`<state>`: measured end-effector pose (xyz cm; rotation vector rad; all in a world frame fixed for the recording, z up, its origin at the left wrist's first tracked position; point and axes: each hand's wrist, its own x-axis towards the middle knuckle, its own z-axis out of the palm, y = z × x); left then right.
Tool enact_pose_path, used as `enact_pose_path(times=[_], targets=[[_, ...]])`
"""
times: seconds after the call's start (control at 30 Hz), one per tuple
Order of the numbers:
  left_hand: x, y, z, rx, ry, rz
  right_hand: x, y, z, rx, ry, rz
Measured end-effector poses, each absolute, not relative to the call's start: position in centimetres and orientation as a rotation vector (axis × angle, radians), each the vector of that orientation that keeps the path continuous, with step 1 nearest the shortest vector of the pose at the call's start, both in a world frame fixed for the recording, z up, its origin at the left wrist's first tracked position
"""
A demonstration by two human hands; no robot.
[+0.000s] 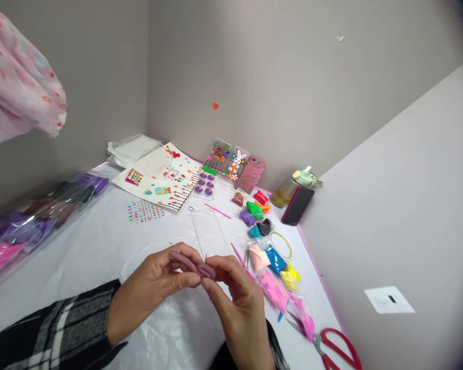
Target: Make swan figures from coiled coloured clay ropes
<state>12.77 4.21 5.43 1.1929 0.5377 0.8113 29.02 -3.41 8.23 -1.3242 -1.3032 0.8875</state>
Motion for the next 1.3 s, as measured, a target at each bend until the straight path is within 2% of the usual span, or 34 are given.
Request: enact_pose_path(times=[0.67, 0.9, 1.3], targets=[[12.1, 4.5, 6.9, 1.292, 0.685, 0.736, 28.9, -3.3, 8.0, -1.341, -1.280, 0.898], [11.4, 5.5, 6.8, 1.384, 0.837, 0.904, 29.4, -3.3, 8.3, -1.422, -1.246, 0.833], [11.3, 5.0, 7.2, 1.370, 0.805, 0.870, 29.0, -3.1, 8.3, -1.470, -1.264, 0.967]])
